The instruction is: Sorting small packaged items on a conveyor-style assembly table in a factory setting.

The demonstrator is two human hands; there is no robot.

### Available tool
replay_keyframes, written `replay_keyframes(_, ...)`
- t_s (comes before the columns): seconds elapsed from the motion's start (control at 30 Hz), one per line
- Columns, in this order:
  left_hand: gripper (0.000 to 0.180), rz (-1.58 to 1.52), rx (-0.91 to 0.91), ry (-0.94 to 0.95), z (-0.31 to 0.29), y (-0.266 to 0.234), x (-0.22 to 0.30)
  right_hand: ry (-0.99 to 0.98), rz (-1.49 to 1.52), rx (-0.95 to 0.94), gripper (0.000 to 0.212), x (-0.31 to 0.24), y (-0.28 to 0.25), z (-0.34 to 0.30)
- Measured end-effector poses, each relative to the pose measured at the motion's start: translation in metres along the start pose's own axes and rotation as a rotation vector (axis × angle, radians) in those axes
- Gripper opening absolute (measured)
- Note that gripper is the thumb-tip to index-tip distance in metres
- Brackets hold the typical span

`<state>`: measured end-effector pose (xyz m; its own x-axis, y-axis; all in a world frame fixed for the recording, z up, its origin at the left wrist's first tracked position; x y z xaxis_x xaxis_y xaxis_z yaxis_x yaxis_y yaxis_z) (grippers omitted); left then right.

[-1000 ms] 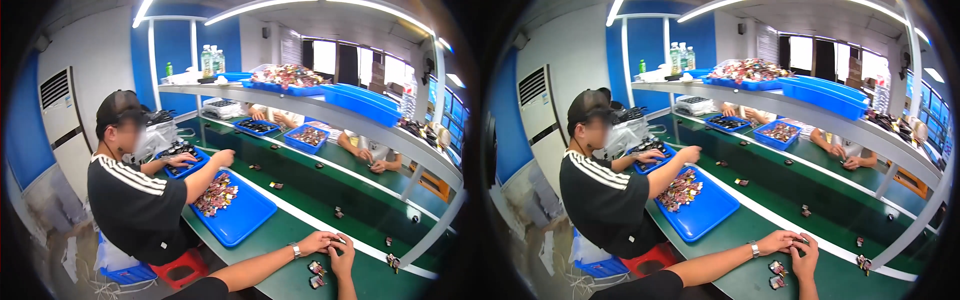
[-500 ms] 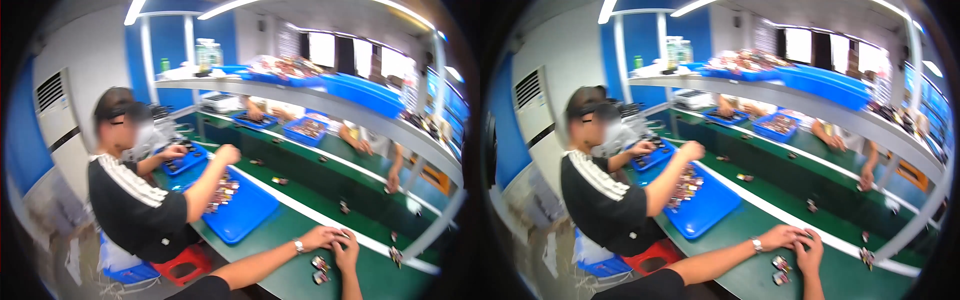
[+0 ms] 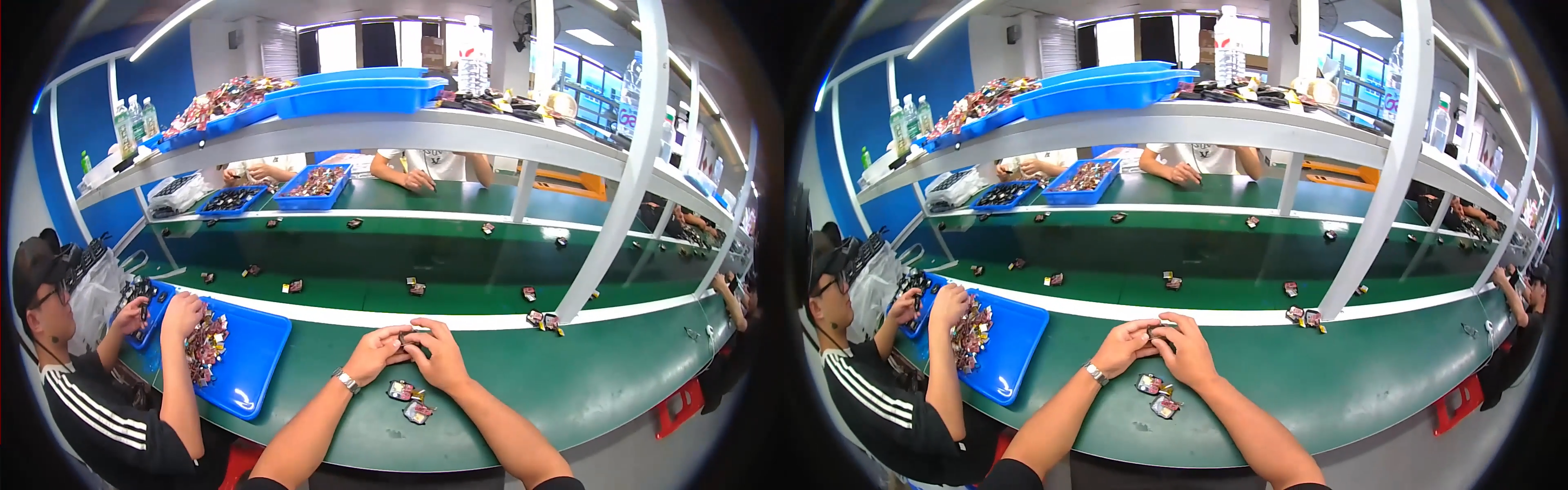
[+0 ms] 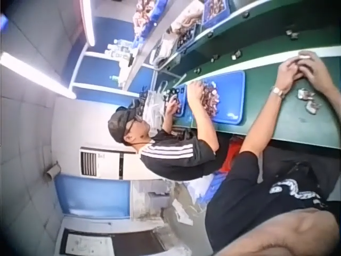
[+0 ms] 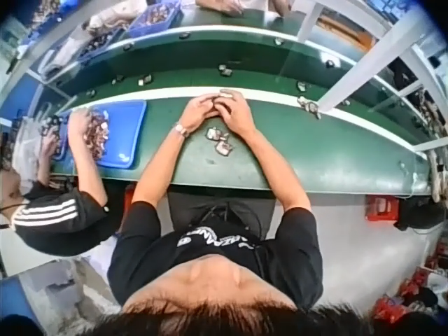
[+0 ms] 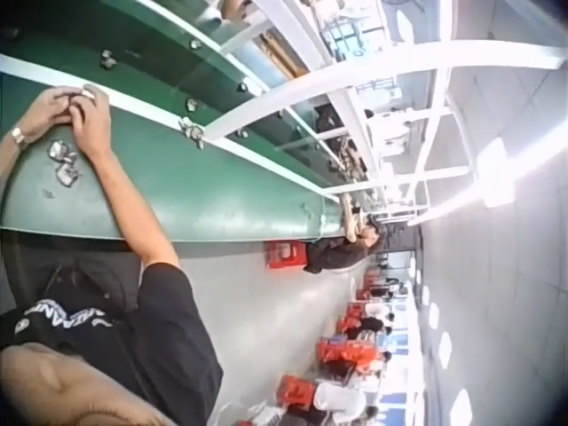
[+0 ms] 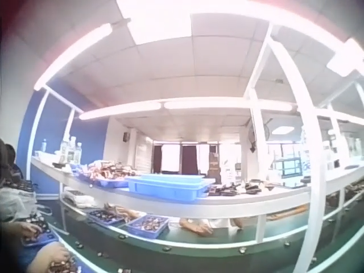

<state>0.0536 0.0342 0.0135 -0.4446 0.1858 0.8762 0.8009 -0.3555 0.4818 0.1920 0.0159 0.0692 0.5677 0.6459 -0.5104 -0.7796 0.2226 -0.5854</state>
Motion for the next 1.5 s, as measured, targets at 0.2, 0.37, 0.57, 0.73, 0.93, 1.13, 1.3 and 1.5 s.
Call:
replay_keyframes(0.2,0.036,-0.018,-0.003,0.004,-0.002,-0.002,0.001,-0.105,-0.056,0.127,0.014,-0.007,-0.003,0.001)
replay_keyframes(0.37,0.037,-0.021,0.016,-0.005,-0.001,-0.002,0.001,-0.130,-0.147,0.133,0.018,-0.006,0.000,0.000)
replay_keyframes(0.57,0.037,-0.016,0.027,-0.002,0.000,-0.006,-0.001,-0.159,-0.231,0.133,0.018,-0.015,-0.001,0.002)
replay_keyframes(0.73,0.039,-0.040,0.012,0.015,-0.001,-0.005,0.001,-0.169,-0.241,0.155,0.017,-0.013,0.002,0.002)
replay_keyframes(0.93,0.037,-0.006,0.042,0.012,0.002,-0.007,-0.002,-0.141,-0.283,0.170,0.014,-0.015,0.004,0.001)
replay_keyframes(1.13,0.036,0.025,0.053,0.012,-0.001,-0.006,-0.001,-0.148,-0.389,0.166,0.008,-0.014,0.008,0.001)
replay_keyframes(1.3,0.036,0.024,0.050,0.013,0.000,-0.001,-0.001,-0.176,-0.377,0.158,0.009,-0.014,0.006,0.000)
replay_keyframes(1.5,0.038,0.029,0.144,0.023,0.000,-0.012,-0.001,-0.076,-0.287,0.071,0.027,-0.021,0.010,-0.001)
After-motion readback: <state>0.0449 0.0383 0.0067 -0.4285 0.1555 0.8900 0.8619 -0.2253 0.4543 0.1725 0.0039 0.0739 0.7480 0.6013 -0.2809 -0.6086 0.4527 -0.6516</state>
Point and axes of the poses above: each hand's wrist, its own z-axis towards the middle knuckle, its own y-axis out of the palm, x = y × z, the point moved 6 cm from there along z, towards the middle knuckle, and after that the axes turned 8 degrees about -z, right-handed, at the moved point
